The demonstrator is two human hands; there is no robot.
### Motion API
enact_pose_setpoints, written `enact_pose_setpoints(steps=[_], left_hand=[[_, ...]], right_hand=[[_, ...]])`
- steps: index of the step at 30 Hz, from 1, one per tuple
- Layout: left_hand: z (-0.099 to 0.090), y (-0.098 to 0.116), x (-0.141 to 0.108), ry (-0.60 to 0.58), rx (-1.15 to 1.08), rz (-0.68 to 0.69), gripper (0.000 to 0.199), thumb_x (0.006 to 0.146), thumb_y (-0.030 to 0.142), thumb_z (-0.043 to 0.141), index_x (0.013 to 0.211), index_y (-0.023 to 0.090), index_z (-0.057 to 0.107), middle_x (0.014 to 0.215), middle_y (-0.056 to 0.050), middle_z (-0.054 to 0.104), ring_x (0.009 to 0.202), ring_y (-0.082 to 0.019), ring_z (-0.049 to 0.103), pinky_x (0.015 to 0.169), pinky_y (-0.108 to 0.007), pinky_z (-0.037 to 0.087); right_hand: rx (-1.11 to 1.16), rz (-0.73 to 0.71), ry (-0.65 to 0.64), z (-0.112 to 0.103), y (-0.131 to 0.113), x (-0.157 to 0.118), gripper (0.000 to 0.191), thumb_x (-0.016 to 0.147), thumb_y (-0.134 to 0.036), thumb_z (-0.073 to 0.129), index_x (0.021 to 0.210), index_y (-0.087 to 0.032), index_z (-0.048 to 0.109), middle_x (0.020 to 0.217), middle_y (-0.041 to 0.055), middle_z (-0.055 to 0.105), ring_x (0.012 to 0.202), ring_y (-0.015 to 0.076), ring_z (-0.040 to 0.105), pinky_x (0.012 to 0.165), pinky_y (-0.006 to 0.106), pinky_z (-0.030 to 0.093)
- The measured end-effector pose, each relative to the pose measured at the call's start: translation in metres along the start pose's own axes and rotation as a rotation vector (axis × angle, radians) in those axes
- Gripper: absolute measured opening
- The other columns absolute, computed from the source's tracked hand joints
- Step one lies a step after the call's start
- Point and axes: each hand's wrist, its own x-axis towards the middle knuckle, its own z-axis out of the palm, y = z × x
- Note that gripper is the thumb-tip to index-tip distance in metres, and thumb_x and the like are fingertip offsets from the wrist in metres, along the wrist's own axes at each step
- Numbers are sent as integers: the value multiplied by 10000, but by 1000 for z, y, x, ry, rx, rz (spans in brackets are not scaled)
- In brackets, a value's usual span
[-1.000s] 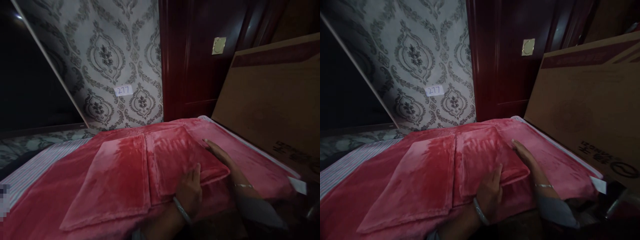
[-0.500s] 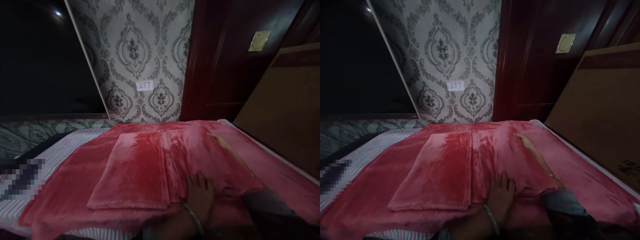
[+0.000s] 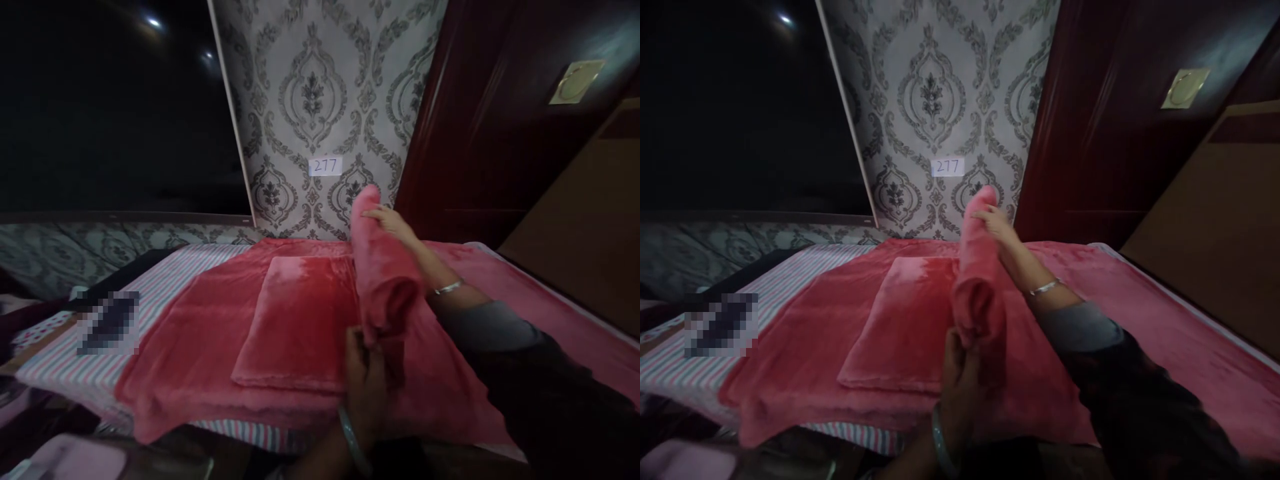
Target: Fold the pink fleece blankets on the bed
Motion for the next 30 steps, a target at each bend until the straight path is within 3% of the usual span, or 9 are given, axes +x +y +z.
enact_pose_setpoints(steps=[4, 7, 9, 12, 19, 22, 26, 28, 30], left_hand=[[-46, -4, -3, 201, -230, -110, 278, 712, 360, 787, 892, 240, 613, 911, -21, 660, 1092, -219, 588, 989, -297, 420], [-80, -10, -2, 256, -434, -228, 207, 676, 293, 786, 771, 217, 618, 771, 0, 642, 931, -209, 635, 915, -309, 460], [-98, -11, 1, 291, -592, -314, 198, 686, 285, 762, 661, 202, 583, 628, 26, 576, 709, -168, 610, 774, -294, 483], [-114, -5, 3, 323, -770, -371, 197, 705, 268, 744, 624, 194, 580, 564, 34, 543, 565, -131, 549, 649, -280, 470], [-136, 20, 1, 341, -828, -312, 166, 747, 361, 769, 731, 231, 668, 692, 5, 686, 637, -158, 641, 678, -308, 537], [-149, 33, 7, 326, -683, -181, 207, 777, 423, 746, 887, 251, 711, 880, -8, 748, 846, -184, 696, 803, -314, 557], [-174, 43, 17, 303, -474, -124, 299, 773, 432, 753, 968, 209, 709, 1011, -40, 755, 986, -212, 691, 851, -311, 555], [-189, 47, 24, 325, -356, -121, 357, 734, 430, 788, 990, 200, 693, 989, -28, 754, 902, -199, 698, 798, -303, 569], [-203, 53, 31, 343, -196, -132, 462, 689, 434, 822, 1060, 207, 668, 966, -3, 745, 789, -166, 689, 709, -271, 573]], right_hand=[[-107, 126, -134, 116, -7, -12, 563, 820, -228, 593, 1370, -187, 481, 1125, 51, 673, 930, 193, 655, 822, 314, 554], [-196, 184, -230, 185, 16, -50, 463, 759, -138, 632, 1216, -196, 583, 1107, 56, 689, 1000, 232, 646, 888, 345, 528], [-239, 209, -285, 210, 35, -72, 331, 742, -126, 660, 1064, -197, 622, 1018, 53, 709, 1012, 258, 645, 898, 354, 516], [-264, 216, -327, 220, 53, -87, 248, 752, -146, 689, 977, -205, 602, 948, 27, 709, 1035, 262, 635, 885, 323, 506], [-90, 275, -465, 182, 47, -81, 272, 889, -239, 555, 1158, -200, 567, 714, -21, 639, 617, 149, 616, 592, 264, 539], [-58, 243, -418, 132, 56, -84, 343, 849, -230, 559, 1191, -207, 583, 718, -17, 628, 582, 137, 588, 572, 259, 530], [-153, -31, -159, 40, 95, -107, 331, 761, -285, 621, 1077, -203, 676, 926, 48, 694, 860, 203, 645, 823, 358, 550], [-177, 12, -57, 0, 114, -132, 394, 740, -356, 652, 1104, -208, 681, 1012, 65, 695, 930, 227, 644, 859, 387, 544], [-105, 187, -41, -27, 126, -164, 510, 740, -445, 673, 1199, -223, 653, 1026, 62, 691, 877, 219, 653, 782, 371, 564]])
